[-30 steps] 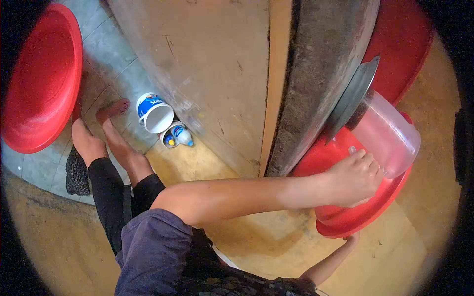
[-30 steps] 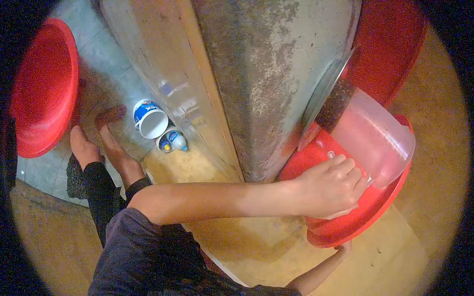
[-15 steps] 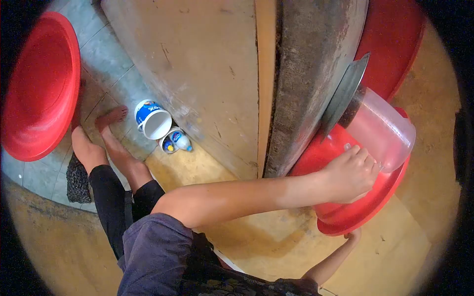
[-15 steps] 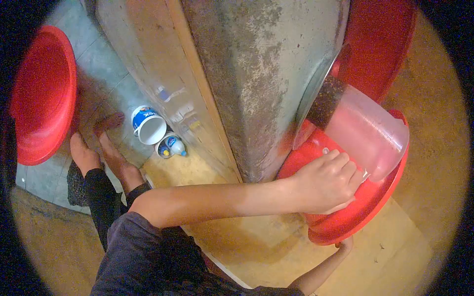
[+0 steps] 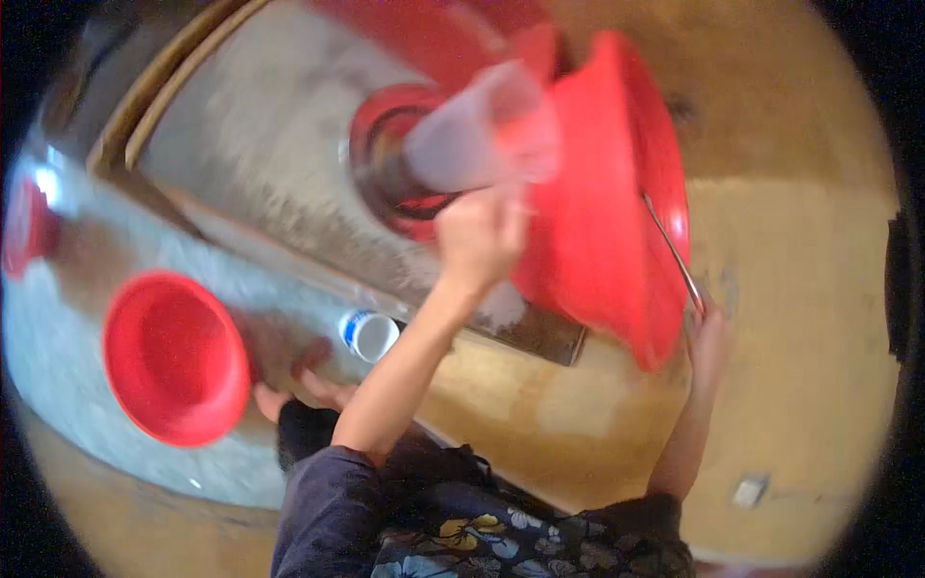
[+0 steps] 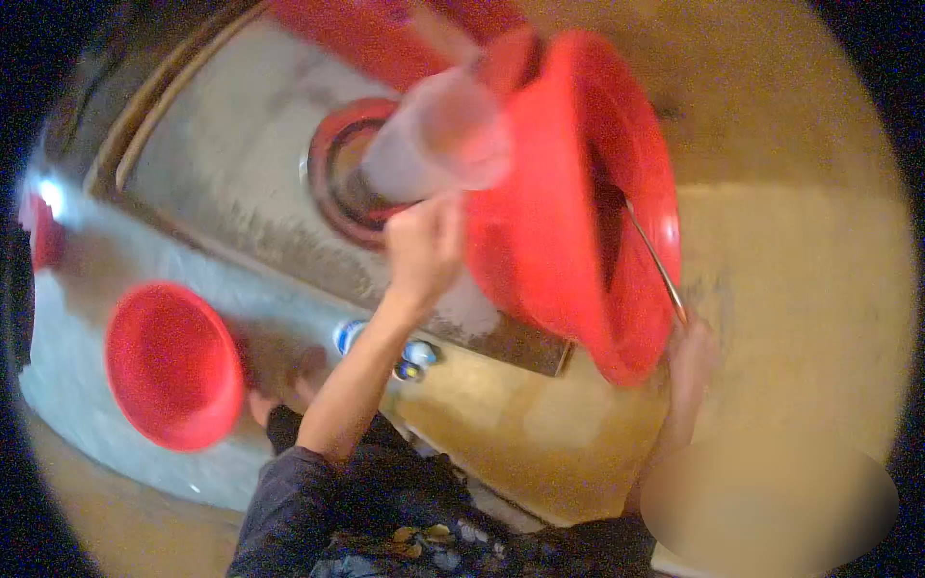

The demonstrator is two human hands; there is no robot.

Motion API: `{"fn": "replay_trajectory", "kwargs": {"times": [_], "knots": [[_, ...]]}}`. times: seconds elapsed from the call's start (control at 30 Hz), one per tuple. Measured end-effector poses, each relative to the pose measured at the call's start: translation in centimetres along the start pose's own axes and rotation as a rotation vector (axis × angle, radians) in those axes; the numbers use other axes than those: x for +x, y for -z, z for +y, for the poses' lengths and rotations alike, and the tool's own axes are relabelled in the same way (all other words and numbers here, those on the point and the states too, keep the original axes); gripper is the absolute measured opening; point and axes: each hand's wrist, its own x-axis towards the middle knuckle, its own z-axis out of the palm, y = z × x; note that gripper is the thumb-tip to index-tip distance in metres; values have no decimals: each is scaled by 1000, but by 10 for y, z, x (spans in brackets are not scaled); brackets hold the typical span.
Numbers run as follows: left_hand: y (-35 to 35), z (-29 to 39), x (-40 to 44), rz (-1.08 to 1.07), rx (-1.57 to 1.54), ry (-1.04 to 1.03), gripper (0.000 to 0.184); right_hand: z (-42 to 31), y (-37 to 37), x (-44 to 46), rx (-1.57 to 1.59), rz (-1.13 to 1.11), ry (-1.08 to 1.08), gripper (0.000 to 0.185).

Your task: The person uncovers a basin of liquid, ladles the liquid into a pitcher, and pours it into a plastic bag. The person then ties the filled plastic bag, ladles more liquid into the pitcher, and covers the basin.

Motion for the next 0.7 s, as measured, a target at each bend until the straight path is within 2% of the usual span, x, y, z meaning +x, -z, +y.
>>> {"fn": "replay_trajectory", "kwargs": {"times": [0.03,0.07,0.1,0.13,0.2,0.27,0.3,0.33,0.43,0.57,0.6,0.7], "knots": [[-7,-14,-10,-45,82,39,19,7,-5,3,5,-49,-20,25],[-14,-12,-10,69,17,-36,23,8,-12,6,18,-101,-35,26],[-15,-17,-16,63,34,-19,28,8,-12,3,68,-107,-50,25],[-16,-17,-14,78,-60,35,42,4,-16,7,115,-116,-59,24],[-13,-11,-10,208,17,-75,46,19,-30,10,187,-30,-61,22],[-3,-14,-6,280,-26,-20,46,20,-51,7,235,37,-91,21],[6,-20,-5,306,-8,-61,50,19,-60,6,253,67,-123,21],[10,-3,-2,337,-84,5,51,22,-65,9,265,101,-147,20],[31,57,24,297,-65,-81,52,41,-67,24,271,56,-80,24],[46,136,66,195,-126,-133,52,48,-84,28,331,38,-120,25],[43,158,74,203,-211,-51,51,49,-82,29,359,32,-134,24],[40,197,109,80,-330,-40,48,44,-86,47,473,-55,-112,22]]}}
